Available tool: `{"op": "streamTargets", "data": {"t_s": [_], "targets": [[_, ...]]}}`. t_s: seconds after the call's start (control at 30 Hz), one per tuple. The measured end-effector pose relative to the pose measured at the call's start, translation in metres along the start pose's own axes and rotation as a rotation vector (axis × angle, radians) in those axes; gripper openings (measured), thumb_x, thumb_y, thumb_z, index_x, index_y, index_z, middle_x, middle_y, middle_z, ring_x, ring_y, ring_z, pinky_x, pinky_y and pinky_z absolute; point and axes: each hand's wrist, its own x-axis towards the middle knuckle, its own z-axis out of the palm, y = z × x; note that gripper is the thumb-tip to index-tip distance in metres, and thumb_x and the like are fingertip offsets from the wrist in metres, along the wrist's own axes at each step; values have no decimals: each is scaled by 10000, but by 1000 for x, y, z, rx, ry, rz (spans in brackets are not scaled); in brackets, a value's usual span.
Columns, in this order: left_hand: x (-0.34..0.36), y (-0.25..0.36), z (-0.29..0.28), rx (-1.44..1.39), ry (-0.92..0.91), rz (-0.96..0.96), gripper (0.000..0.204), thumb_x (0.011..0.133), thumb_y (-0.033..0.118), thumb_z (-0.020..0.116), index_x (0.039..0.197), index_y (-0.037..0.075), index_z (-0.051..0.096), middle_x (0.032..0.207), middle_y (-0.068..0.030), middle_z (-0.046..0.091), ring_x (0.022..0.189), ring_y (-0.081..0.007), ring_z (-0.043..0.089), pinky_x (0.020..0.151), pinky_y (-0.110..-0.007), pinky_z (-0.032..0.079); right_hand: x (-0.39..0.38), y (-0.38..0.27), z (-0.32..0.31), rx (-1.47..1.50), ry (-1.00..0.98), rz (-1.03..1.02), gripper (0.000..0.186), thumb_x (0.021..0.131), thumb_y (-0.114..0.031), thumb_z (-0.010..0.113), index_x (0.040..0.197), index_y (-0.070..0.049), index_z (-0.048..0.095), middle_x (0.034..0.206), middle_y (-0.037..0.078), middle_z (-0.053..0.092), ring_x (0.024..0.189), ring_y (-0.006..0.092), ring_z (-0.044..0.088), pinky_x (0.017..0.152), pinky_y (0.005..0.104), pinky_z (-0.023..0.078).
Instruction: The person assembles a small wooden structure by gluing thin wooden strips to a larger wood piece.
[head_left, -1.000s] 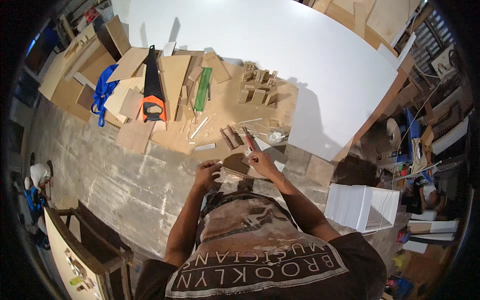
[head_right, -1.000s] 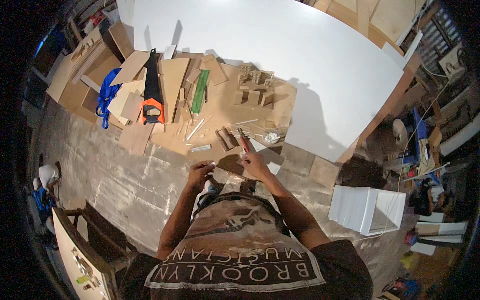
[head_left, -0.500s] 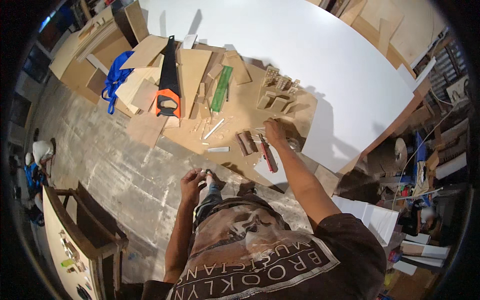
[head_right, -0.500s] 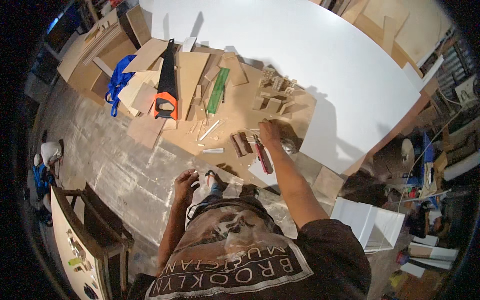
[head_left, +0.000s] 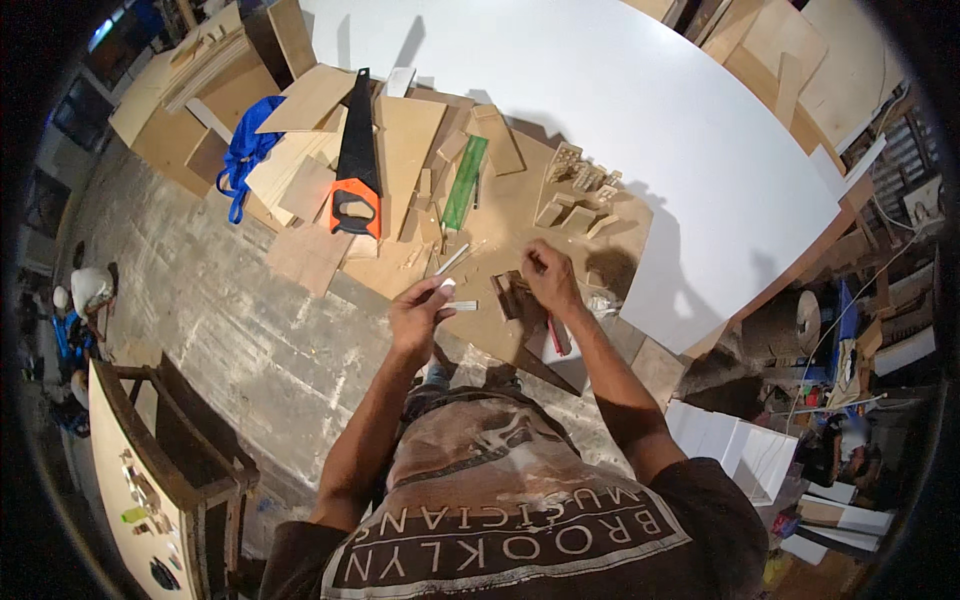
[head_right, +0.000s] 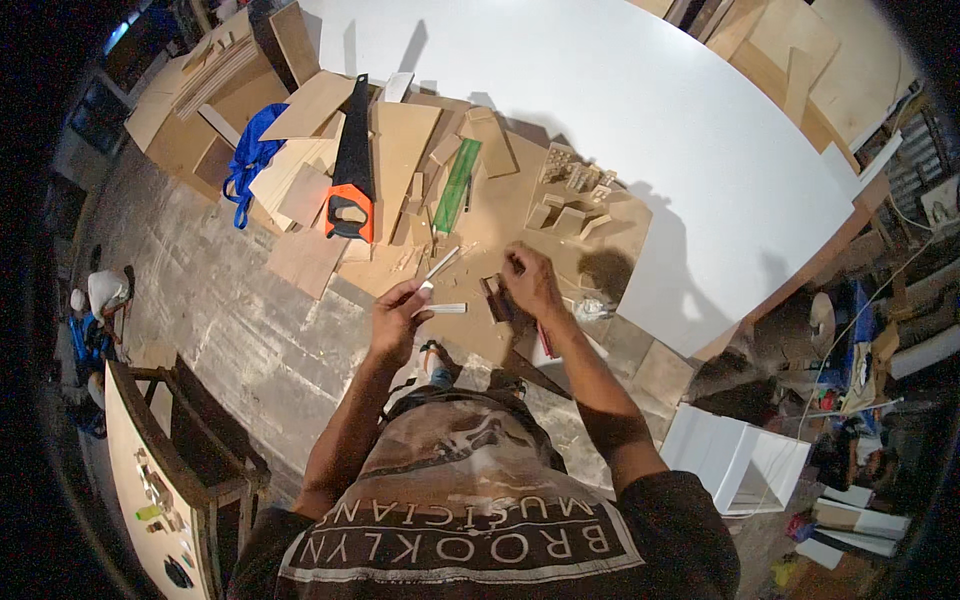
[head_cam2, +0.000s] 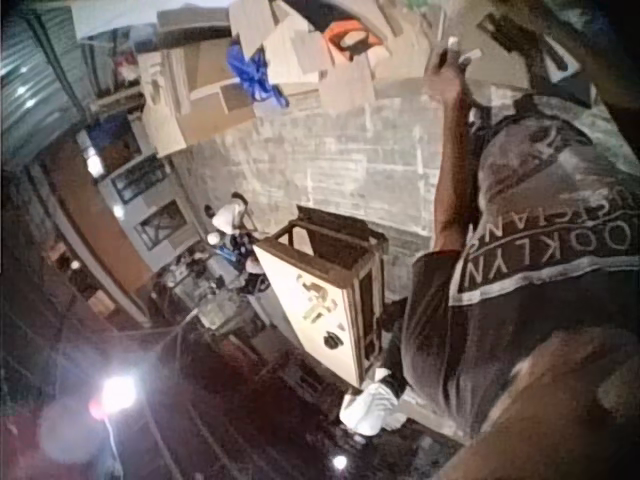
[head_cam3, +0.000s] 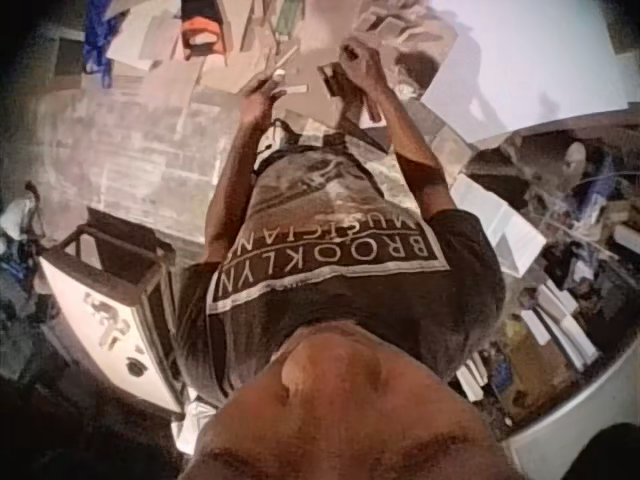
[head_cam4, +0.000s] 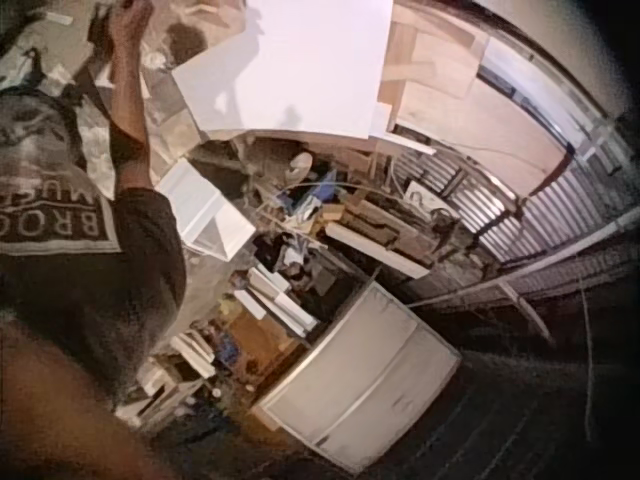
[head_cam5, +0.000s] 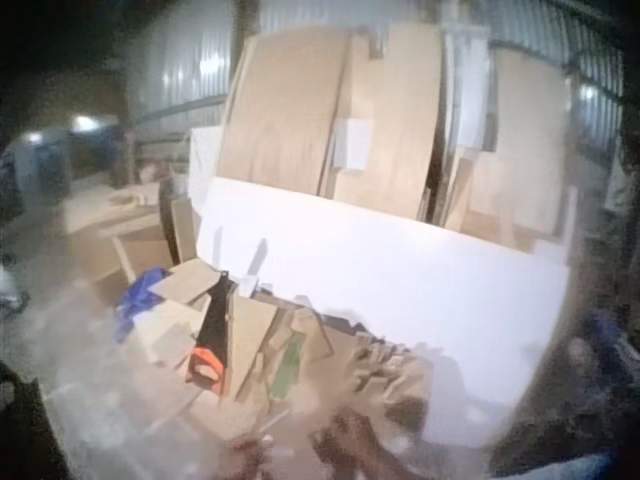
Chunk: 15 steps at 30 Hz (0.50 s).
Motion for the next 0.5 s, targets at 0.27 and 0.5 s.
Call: {"op": "streamTargets", "data": {"t_s": [0.27, 0.5], "targets": [[6, -5, 34, -165, -152, 95, 191, 895, 34, 684, 1085, 49, 700, 941, -6, 683, 861, -113, 645, 685, -278, 588, -41, -73, 6, 221, -47, 91, 132, 850, -29, 640, 969, 17, 606, 809, 143, 620, 721, 206, 628, 671, 319, 496], [0, -11, 45, -201, -234, 91, 225, 920, 17, 643, 1143, 37, 669, 1005, -24, 669, 891, -116, 646, 704, -289, 598, -50, -80, -4, 192, 3, 21, 145, 845, -3, 636, 988, 4, 615, 874, 147, 624, 722, 230, 635, 657, 334, 495]]}}
